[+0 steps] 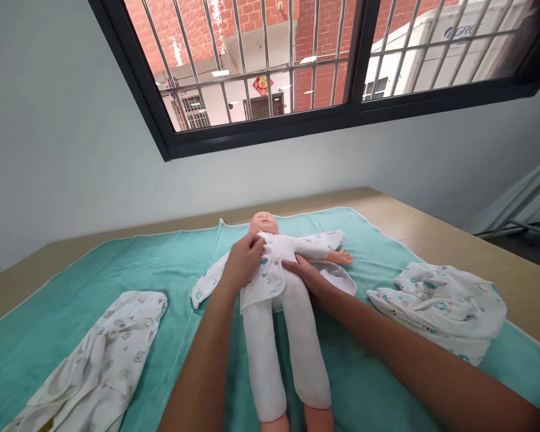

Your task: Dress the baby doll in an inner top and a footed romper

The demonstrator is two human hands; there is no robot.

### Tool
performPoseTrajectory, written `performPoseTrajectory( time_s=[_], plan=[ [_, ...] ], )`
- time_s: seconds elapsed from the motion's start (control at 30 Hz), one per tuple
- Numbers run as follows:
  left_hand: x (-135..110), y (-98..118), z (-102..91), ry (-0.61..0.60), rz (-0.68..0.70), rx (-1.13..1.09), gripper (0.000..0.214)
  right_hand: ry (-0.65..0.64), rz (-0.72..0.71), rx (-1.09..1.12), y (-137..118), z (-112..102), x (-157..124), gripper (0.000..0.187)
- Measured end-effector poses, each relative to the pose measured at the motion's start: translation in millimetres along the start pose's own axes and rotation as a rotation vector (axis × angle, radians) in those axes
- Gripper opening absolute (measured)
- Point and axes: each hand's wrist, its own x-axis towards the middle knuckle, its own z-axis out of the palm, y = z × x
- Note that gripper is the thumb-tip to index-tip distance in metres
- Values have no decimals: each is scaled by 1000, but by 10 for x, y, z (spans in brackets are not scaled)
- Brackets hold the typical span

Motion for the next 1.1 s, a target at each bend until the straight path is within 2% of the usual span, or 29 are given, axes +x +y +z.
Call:
performPoseTrajectory(
  time_s=[0.1, 0.17, 0.23, 0.33, 0.4, 0.47, 0.53, 0.63, 0.7, 0.77, 0.83, 0.97, 1.03, 1.1],
  plan=[
    [39, -227, -269, 96, -122, 110, 30, -3, 69, 111, -6, 15, -15, 60],
    [54, -413, -427, 74, -222, 249, 34, 7, 72, 143, -9, 23, -26, 60],
    [50, -612, -551, -18, -268, 343, 43, 6, 68, 175, -18, 32, -36, 60],
    [2, -900, -671, -295, -233, 382, 70, -8, 65, 257, -37, 43, -44, 61],
    [-37, -1065, -722, -425, -281, 431, 74, -6, 79, 295, -44, 45, -45, 61],
    [-58, -1200, -766, -409, -388, 549, 69, 5, 100, 297, -41, 39, -43, 61],
    [-58, -1295, -809, -327, -470, 655, 62, 7, 109, 271, -33, 29, -39, 59],
    [-42, -1342, -837, -183, -480, 710, 51, -23, 113, 226, -21, 11, -25, 60],
    [-36, -1312, -791, -107, -422, 725, 45, -48, 131, 214, -10, -1, -7, 61],
    [-37, -1251, -671, -81, -335, 720, 37, -66, 142, 212, 10, -12, 15, 64],
    [-43, -1182, -485, -27, -279, 739, 33, -80, 135, 199, 40, -25, 36, 69],
    [-42, -1066, -71, 201, -244, 782, 33, -109, 128, 148, 85, -38, 52, 71],
    [-20, -1001, 53, 223, -169, 632, 34, -102, 127, 142, 73, -26, 45, 68],
    [9, -901, 96, 219, -115, 376, 37, -77, 119, 155, 36, -2, 31, 65]
  ],
)
